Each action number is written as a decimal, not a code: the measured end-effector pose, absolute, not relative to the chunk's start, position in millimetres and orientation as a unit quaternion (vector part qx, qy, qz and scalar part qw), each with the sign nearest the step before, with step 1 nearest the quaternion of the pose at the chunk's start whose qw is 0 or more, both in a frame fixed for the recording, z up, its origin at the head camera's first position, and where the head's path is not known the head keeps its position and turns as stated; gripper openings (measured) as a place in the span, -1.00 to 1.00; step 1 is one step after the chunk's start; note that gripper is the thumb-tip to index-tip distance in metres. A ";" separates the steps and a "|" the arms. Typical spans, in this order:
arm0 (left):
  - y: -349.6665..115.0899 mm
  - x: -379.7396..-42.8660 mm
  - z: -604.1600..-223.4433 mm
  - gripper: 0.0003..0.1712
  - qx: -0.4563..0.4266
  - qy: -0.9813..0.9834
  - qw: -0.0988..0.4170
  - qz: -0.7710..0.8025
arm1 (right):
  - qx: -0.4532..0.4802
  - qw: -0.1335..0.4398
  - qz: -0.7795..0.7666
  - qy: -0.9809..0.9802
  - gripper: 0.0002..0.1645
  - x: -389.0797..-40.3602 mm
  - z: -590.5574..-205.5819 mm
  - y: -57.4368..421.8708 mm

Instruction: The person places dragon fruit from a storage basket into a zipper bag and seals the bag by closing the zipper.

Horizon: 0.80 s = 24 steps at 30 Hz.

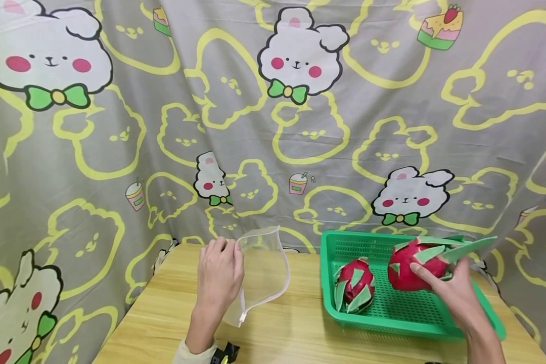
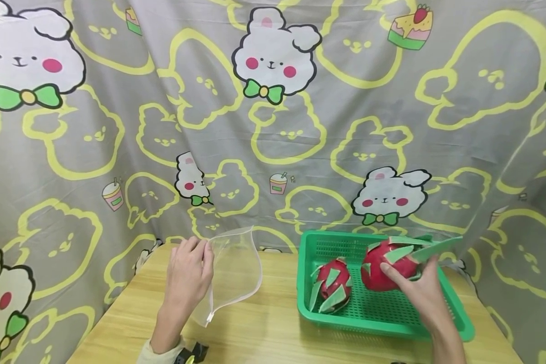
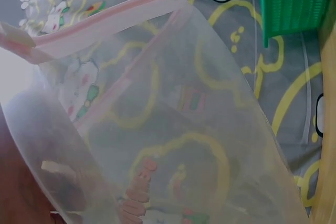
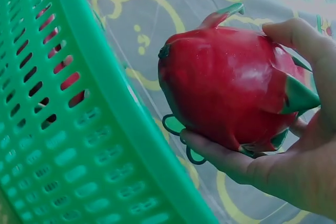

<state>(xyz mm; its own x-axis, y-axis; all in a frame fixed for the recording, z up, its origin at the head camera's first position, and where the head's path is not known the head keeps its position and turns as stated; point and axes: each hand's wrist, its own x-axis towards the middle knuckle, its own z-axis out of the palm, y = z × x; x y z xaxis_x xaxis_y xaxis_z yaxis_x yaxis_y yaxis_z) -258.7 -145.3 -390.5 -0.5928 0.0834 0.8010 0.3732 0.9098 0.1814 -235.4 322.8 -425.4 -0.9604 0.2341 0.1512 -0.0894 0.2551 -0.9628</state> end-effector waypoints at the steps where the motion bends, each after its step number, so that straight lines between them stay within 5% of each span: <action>1: -144.7 -258.7 -390.8 -0.63 -0.132 -0.876 0.432 -0.169 | -0.053 0.135 0.625 -0.767 0.20 -234.7 -426.4 322.7; 6: -143.1 -257.8 -393.5 -0.65 -0.134 -0.876 0.431 -0.172 | -0.055 0.128 0.707 -0.693 0.18 -230.9 -431.6 324.5; 15: -140.2 -254.6 -392.0 -0.65 -0.138 -0.878 0.430 -0.162 | -0.047 0.103 0.755 -0.646 -0.27 -219.8 -436.5 325.5; 24: -139.3 -256.1 -389.8 -0.67 -0.141 -0.876 0.431 -0.165 | 0.006 0.075 0.856 -0.512 -0.32 -220.5 -441.3 329.0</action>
<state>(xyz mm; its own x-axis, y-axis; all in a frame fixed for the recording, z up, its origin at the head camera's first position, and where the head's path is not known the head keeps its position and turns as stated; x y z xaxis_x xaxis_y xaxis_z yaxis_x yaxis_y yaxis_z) -256.1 -139.3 -389.8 -0.5885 0.1037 0.8018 0.3890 0.9057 0.1684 -220.5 329.0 -441.3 -0.9888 0.1221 0.0863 -0.1339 -0.4652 -0.8750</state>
